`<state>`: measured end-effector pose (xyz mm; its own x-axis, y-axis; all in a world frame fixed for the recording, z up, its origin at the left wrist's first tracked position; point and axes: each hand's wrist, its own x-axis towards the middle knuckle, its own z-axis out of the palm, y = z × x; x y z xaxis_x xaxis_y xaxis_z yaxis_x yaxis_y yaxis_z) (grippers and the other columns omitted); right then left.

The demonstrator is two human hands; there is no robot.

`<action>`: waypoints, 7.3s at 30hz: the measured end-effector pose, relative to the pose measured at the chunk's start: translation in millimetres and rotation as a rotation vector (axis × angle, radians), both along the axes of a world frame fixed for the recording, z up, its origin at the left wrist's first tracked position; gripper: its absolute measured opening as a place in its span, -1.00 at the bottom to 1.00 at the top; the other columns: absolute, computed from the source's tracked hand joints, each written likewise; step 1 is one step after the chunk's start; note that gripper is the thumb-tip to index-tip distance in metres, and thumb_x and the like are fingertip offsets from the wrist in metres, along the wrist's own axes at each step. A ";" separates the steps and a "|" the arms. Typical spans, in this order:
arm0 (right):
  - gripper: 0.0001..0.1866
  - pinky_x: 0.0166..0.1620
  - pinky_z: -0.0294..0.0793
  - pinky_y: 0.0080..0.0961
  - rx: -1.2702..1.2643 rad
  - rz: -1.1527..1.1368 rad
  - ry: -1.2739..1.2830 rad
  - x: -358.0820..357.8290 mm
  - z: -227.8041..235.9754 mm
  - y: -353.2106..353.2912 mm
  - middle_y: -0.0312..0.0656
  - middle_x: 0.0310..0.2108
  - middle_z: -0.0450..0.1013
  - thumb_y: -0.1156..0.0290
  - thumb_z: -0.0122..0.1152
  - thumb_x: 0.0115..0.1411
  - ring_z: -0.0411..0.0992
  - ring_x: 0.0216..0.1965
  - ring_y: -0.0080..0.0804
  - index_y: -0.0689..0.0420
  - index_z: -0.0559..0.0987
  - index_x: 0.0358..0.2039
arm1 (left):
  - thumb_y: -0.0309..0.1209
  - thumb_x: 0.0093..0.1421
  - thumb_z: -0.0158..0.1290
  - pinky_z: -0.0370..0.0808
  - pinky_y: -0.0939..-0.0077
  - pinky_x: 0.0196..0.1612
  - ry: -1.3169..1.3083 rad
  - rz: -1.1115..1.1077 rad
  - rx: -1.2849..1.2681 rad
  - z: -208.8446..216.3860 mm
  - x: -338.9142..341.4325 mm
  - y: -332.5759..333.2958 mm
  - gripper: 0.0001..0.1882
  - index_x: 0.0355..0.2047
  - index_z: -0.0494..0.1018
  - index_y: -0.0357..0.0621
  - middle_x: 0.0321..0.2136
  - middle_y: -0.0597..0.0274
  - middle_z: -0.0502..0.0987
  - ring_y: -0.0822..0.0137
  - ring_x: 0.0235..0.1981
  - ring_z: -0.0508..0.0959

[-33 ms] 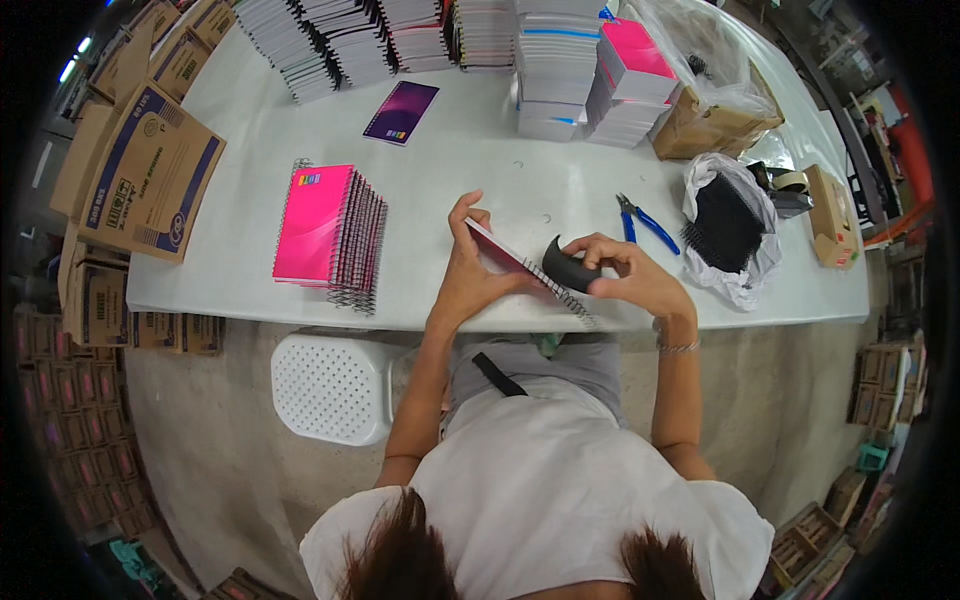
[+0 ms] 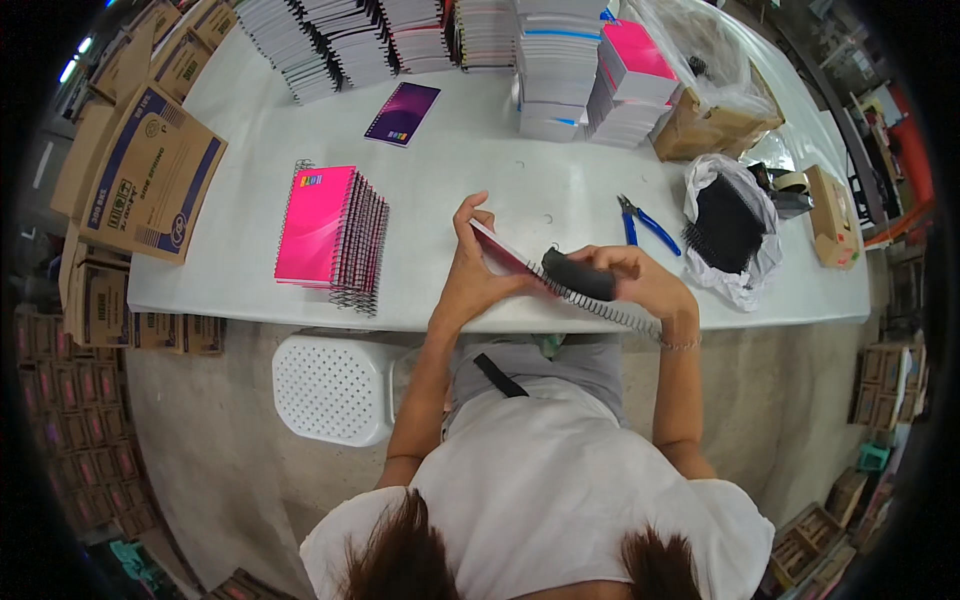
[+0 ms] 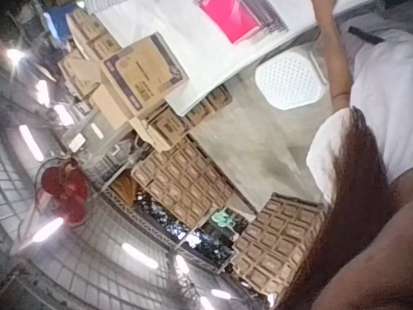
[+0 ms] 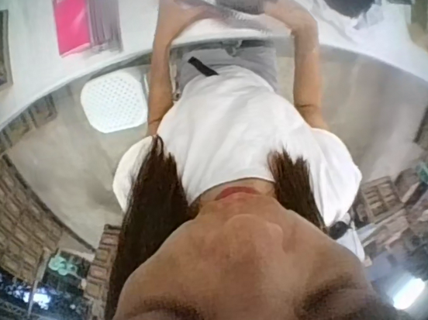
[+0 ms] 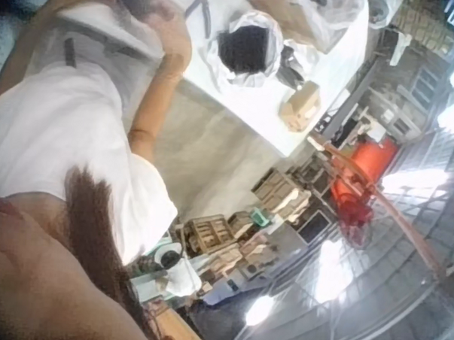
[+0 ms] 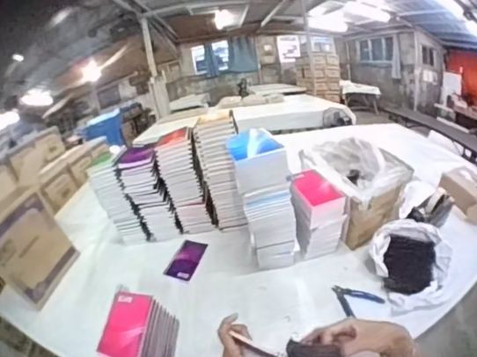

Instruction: The person trims the ends of the plastic spiral bindings on small pink notebooks using clippers and adds each finished notebook to a stack on the table.

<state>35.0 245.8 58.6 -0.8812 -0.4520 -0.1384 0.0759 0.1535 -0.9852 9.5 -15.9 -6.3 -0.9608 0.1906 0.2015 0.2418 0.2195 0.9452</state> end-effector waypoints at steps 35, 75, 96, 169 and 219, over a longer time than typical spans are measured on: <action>-0.68 0.14 0.35 -0.44 -0.350 0.114 -0.057 -18.5 3.8 -27.8 -0.10 0.06 0.53 0.19 0.42 0.17 0.41 -0.06 -0.50 0.16 0.52 -0.39 | -0.20 -0.41 0.64 0.31 0.19 0.28 -0.111 -0.081 0.016 3.6 -0.8 -1.0 0.27 0.22 0.02 -0.08 0.14 0.06 0.25 0.04 0.22 0.33; -0.27 0.33 0.06 0.00 1.012 -0.725 0.695 -19.1 -66.2 9.6 0.21 0.29 0.22 -0.01 0.35 0.20 0.17 0.31 0.15 0.08 0.38 0.28 | -0.20 0.50 -0.13 0.14 0.28 0.31 -0.002 0.146 0.225 -1.1 21.5 24.9 -0.58 0.19 0.13 -0.20 0.12 0.02 0.24 0.15 0.19 0.25; -0.48 0.25 0.27 -0.17 0.255 -0.605 0.593 55.2 -27.4 -104.0 0.06 0.11 0.25 0.40 0.17 0.31 0.23 0.18 -0.06 0.19 0.37 0.27 | -0.40 0.40 0.08 0.28 0.58 0.07 0.037 0.355 0.515 11.2 30.6 37.4 -0.83 -0.11 0.37 -0.19 -0.12 0.26 0.40 0.48 -0.11 0.35; -0.56 0.14 0.26 -0.08 1.013 -0.712 0.727 12.8 -65.6 15.2 0.06 0.04 0.32 0.34 0.13 0.33 0.28 0.03 0.01 0.11 0.42 0.21 | -0.29 0.27 0.26 0.37 0.51 0.05 0.079 0.924 0.427 63.2 21.1 -181.1 -0.74 -0.17 0.53 -0.18 -0.25 0.26 0.54 0.44 -0.17 0.47; -0.76 -0.18 0.54 -0.41 0.631 -0.322 0.935 -190.4 100.1 85.4 -0.02 -0.31 0.65 0.53 0.43 0.04 0.61 -0.31 -0.27 0.25 0.72 -0.22 | -0.47 0.25 0.22 0.54 0.40 0.10 -0.076 -0.018 0.038 9.0 -6.5 41.6 -0.44 0.25 0.37 -0.05 0.14 0.08 0.25 0.24 0.06 0.49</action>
<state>-155.4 331.1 158.7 -0.8200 -0.2723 0.5034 -0.5127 0.7405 -0.4345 3.0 25.7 2.7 -0.9700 0.2017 0.1358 0.1729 0.1795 0.9685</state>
